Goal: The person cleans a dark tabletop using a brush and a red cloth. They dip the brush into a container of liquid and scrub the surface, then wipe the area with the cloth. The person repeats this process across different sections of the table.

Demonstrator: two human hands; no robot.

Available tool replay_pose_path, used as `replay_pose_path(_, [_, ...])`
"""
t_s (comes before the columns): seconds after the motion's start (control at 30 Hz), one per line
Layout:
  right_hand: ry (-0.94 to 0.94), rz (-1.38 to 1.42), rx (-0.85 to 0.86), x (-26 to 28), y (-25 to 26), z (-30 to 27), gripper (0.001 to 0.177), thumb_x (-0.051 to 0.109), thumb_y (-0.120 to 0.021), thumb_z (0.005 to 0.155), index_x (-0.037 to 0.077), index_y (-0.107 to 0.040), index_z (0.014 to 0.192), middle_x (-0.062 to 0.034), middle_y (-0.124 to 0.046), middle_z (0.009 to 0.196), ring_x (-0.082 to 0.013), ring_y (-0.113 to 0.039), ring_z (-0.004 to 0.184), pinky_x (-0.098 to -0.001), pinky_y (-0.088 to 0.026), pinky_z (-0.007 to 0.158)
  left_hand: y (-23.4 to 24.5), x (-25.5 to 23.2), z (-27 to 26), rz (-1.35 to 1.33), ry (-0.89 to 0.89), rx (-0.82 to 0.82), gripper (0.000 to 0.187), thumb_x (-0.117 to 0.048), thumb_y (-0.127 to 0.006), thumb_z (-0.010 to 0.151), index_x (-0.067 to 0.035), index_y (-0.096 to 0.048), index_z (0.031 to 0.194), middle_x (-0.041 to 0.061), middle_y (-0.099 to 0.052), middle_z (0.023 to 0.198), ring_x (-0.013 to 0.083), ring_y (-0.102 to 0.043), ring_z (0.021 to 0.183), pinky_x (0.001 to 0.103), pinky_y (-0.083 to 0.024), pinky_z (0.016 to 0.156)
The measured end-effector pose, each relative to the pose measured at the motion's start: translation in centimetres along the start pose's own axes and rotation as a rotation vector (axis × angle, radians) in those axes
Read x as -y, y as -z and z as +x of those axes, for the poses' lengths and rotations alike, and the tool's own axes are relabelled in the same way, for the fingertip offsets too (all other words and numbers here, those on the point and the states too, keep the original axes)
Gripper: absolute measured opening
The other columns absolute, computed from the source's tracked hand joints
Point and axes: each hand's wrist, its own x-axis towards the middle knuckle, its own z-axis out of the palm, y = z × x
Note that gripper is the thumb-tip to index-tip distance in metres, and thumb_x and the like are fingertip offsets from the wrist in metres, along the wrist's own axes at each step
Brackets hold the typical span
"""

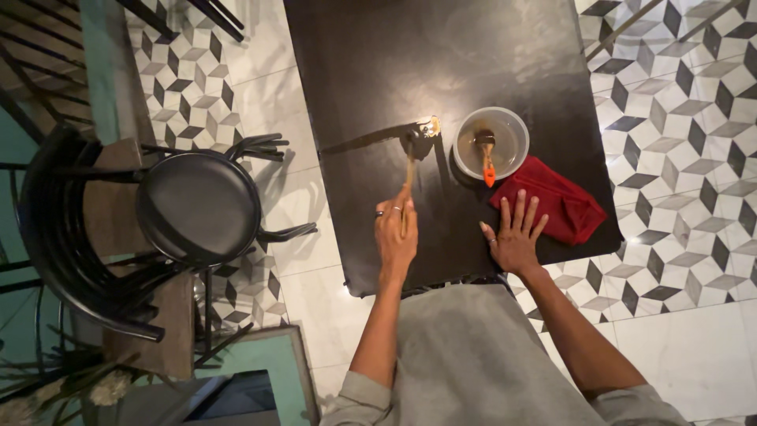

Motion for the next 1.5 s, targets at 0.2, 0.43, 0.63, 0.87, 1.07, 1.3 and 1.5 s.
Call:
replay_pose_path(0.2, [-0.005, 0.010, 0.008, 0.0, 0.0, 0.1, 0.081, 0.055, -0.047, 0.102, 0.004, -0.028, 0.162, -0.0232, 0.000, 0.173, -0.0484, 0.006, 0.158, -0.0774, -0.001, 0.117, 0.4, 0.2, -0.2, 0.025, 0.048, -0.044, 0.031, -0.017, -0.056, 0.101, -0.005, -0.069, 0.127, 0.019, -0.074, 0.099, 0.0367, -0.066, 0.098, 0.048, -0.053, 0.085])
replay_pose_path(0.43, [-0.002, -0.003, -0.034, -0.3, -0.4, 0.2, 0.081, 0.056, -0.047, 0.100, 0.006, -0.029, 0.161, -0.0218, -0.001, 0.173, -0.0476, 0.005, 0.158, -0.0767, -0.001, 0.117, 0.3, 0.1, -1.0, 0.045, 0.022, -0.075, 0.031, -0.017, -0.056, 0.099, -0.005, -0.072, 0.122, 0.017, -0.077, 0.101, 0.0363, -0.068, 0.098, 0.047, -0.054, 0.086])
replay_pose_path(0.63, [0.011, -0.026, -0.038, -1.0, -1.4, -0.4, 0.082, 0.057, -0.047, 0.101, 0.006, -0.028, 0.162, -0.0207, 0.000, 0.174, -0.0465, 0.006, 0.159, -0.0761, -0.001, 0.118, -0.1, -0.6, -1.3, 0.046, 0.064, -0.073, 0.031, -0.017, -0.057, 0.099, -0.005, -0.072, 0.124, 0.019, -0.074, 0.101, 0.0368, -0.067, 0.098, 0.046, -0.053, 0.085])
replay_pose_path(0.87, [0.041, 0.029, -0.023, -1.5, -1.5, -0.2, 0.088, 0.058, -0.047, 0.099, 0.004, -0.022, 0.163, -0.0220, 0.003, 0.172, -0.0486, 0.008, 0.157, -0.0783, 0.001, 0.115, -0.4, -0.9, -2.5, 0.085, 0.117, -0.117, 0.032, -0.017, -0.058, 0.098, -0.010, -0.072, 0.126, 0.020, -0.074, 0.098, 0.0383, -0.068, 0.096, 0.047, -0.054, 0.085])
replay_pose_path(1.07, [0.090, -0.006, -0.038, 0.1, 1.7, 0.4, 0.089, 0.058, -0.051, 0.098, 0.002, -0.025, 0.163, -0.0252, 0.001, 0.172, -0.0518, 0.006, 0.156, -0.0813, -0.003, 0.113, -1.1, -1.3, -2.6, 0.044, 0.082, -0.098, 0.031, -0.019, -0.058, 0.099, -0.009, -0.072, 0.125, 0.019, -0.076, 0.098, 0.0385, -0.069, 0.097, 0.047, -0.055, 0.087])
replay_pose_path(1.3, [0.500, 0.266, 0.598, 3.2, 6.9, -0.4, 0.030, 0.023, -0.067, 0.095, 0.011, -0.066, 0.123, -0.0146, -0.066, 0.123, -0.0323, -0.063, 0.117, -0.0459, -0.051, 0.099, -1.0, -1.5, -2.2, 0.077, 0.118, -0.147, 0.034, -0.019, -0.057, 0.100, -0.008, -0.071, 0.128, 0.021, -0.075, 0.101, 0.0403, -0.067, 0.098, 0.049, -0.052, 0.087])
replay_pose_path(1.5, [0.521, 0.811, 1.484, 0.9, -1.2, -2.9, 0.025, 0.006, -0.058, 0.094, 0.009, -0.075, 0.112, -0.0096, -0.078, 0.105, -0.0233, -0.068, 0.096, -0.0361, -0.055, 0.085, -0.2, -1.5, -2.2, 0.091, 0.174, -0.209, 0.032, -0.020, -0.058, 0.098, -0.008, -0.072, 0.124, 0.020, -0.076, 0.101, 0.0389, -0.068, 0.098, 0.047, -0.054, 0.086])
